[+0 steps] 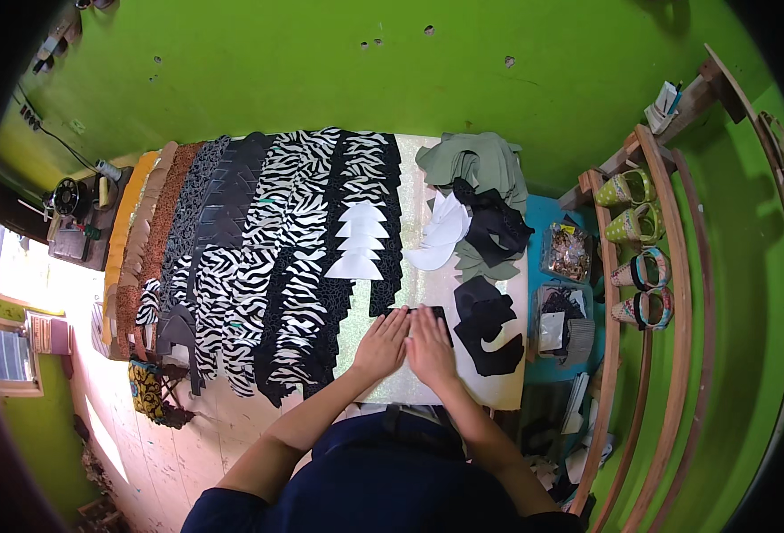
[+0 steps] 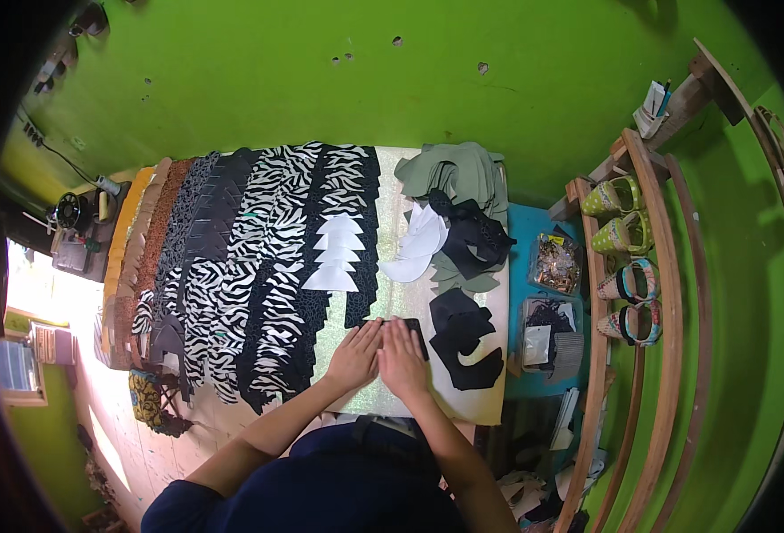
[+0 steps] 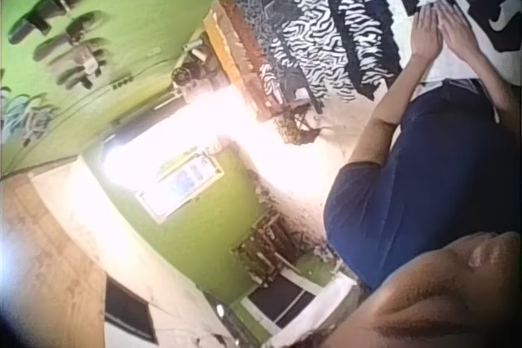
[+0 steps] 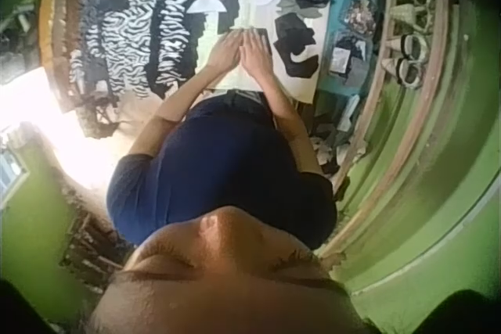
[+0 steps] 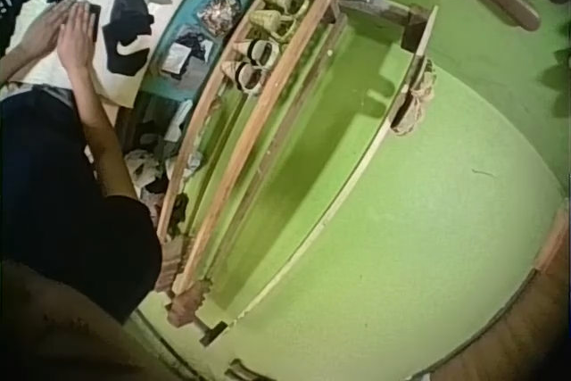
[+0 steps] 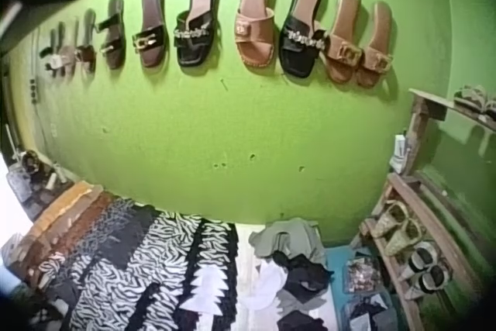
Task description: Manually organizing and stacking precut leather and fabric components for shoe manufacturing.
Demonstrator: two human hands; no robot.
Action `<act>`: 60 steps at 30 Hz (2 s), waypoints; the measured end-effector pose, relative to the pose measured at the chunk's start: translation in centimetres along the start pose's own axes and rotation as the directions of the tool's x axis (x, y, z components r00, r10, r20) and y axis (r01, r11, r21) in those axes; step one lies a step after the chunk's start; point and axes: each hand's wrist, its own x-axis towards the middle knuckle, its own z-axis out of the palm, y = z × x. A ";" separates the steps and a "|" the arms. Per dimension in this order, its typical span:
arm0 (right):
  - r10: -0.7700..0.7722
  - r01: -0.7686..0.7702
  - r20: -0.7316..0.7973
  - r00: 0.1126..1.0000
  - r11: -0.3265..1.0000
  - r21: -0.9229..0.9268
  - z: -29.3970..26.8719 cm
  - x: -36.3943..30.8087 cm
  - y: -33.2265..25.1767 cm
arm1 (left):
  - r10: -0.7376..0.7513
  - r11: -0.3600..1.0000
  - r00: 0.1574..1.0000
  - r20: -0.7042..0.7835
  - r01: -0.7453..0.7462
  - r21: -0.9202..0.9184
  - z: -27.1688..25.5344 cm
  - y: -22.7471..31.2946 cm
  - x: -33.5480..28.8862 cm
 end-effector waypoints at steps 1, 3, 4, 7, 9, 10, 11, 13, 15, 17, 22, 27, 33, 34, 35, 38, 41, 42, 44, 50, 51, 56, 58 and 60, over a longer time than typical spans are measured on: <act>-0.001 0.001 -0.001 1.000 1.000 0.003 0.7 0.2 -0.4 | -0.001 1.000 1.000 0.001 0.001 0.003 0.1 -0.2 -0.4; -0.020 0.024 0.110 0.994 0.999 -0.037 1.7 0.5 -0.2 | -0.050 0.999 0.998 0.040 0.050 -0.001 0.6 -0.6 -0.9; -0.037 0.045 0.144 0.989 0.998 -0.048 1.6 0.3 0.1 | -0.056 0.998 0.997 0.047 0.057 -0.012 0.6 -0.7 -1.1; 0.029 -0.008 0.131 0.991 0.987 -0.161 1.1 -0.5 1.8 | -0.116 0.993 0.993 0.018 0.115 0.011 0.9 -0.2 -0.7; 0.044 -0.025 0.108 0.993 0.985 -0.171 1.0 -1.5 2.8 | -0.124 0.992 0.992 0.010 0.124 0.007 0.9 0.2 -0.6; 0.042 -0.025 0.109 0.993 0.988 -0.155 0.7 -1.8 3.1 | -0.123 0.988 0.990 0.074 0.115 0.098 0.4 0.5 -0.1; 0.041 -0.025 0.110 0.993 0.990 -0.140 0.6 -2.1 3.4 | -0.127 0.977 0.982 0.138 0.100 0.188 -0.1 1.0 0.4; 0.034 -0.016 0.102 0.994 0.985 -0.172 0.7 -2.4 3.4 | -0.103 0.939 0.978 0.182 0.035 0.341 -0.6 2.6 1.9; 0.042 -0.013 0.128 0.991 0.975 -0.222 0.4 -2.5 3.6 | -0.173 0.891 0.885 0.432 -0.046 0.452 -1.5 4.0 3.6; 0.040 -0.011 0.123 0.992 0.974 -0.225 0.1 -2.9 3.5 | -0.190 0.842 0.895 0.405 -0.064 0.536 -0.2 4.3 3.9; -0.066 0.088 0.101 0.993 0.969 -0.231 -0.6 -6.0 3.9 | -0.342 0.765 0.868 0.359 0.036 0.642 2.5 4.4 3.8; -0.138 0.138 0.004 0.990 0.980 -0.142 -0.9 -7.5 3.9 | -0.379 0.758 0.874 0.303 0.106 0.643 3.0 4.3 3.3; -0.119 0.123 -0.089 0.989 0.991 0.047 -1.9 -3.0 4.4 | -0.366 0.807 0.867 0.338 0.114 0.580 2.4 5.1 3.5; -0.135 0.137 -0.082 0.987 0.991 0.012 -1.3 -2.3 4.2 | -0.370 0.793 0.872 0.320 0.117 0.597 3.0 5.0 3.4; -0.154 0.153 -0.074 0.985 0.988 -0.023 -0.6 -1.7 3.9 | -0.375 0.791 0.872 0.315 0.124 0.600 3.6 4.7 3.2; -0.101 0.096 -0.061 0.993 0.992 -0.077 0.7 -1.7 3.9 | -0.367 0.772 0.889 0.275 0.126 0.624 4.0 4.6 3.1; -0.072 0.060 -0.053 0.996 0.978 -0.199 1.7 -1.8 3.5 | -0.378 0.776 0.868 0.322 0.107 0.622 3.7 4.9 3.3; -0.042 0.029 -0.041 0.998 0.962 -0.271 1.9 -1.8 3.4 | -0.361 0.774 0.880 0.308 0.098 0.626 3.6 5.1 3.2; -0.022 0.011 -0.031 0.999 0.947 -0.321 2.5 -1.7 3.0 | -0.348 0.770 0.890 0.293 0.093 0.631 3.7 5.0 2.9; 0.005 -0.008 -0.010 1.000 0.946 -0.323 2.6 -2.1 3.2 | -0.359 0.825 0.883 0.304 0.148 0.545 3.6 4.8 2.6; -0.001 -0.002 -0.010 1.000 0.956 -0.294 2.6 -2.2 3.2 | -0.365 0.825 0.880 0.304 0.154 0.543 3.3 4.8 2.0; 0.037 -0.044 -0.036 0.999 0.969 -0.244 2.3 -2.2 2.9 | -0.372 0.887 0.926 0.068 0.332 0.322 2.5 4.0 -2.9; 0.034 -0.042 -0.038 0.999 0.967 -0.253 1.9 -2.0 2.6 | -0.322 0.911 0.946 0.046 0.296 0.287 1.9 3.8 -4.5; 0.005 -0.033 -0.107 0.994 0.964 -0.264 1.3 -1.3 2.4 | -0.327 0.933 0.942 0.078 0.309 0.186 1.2 3.5 -4.9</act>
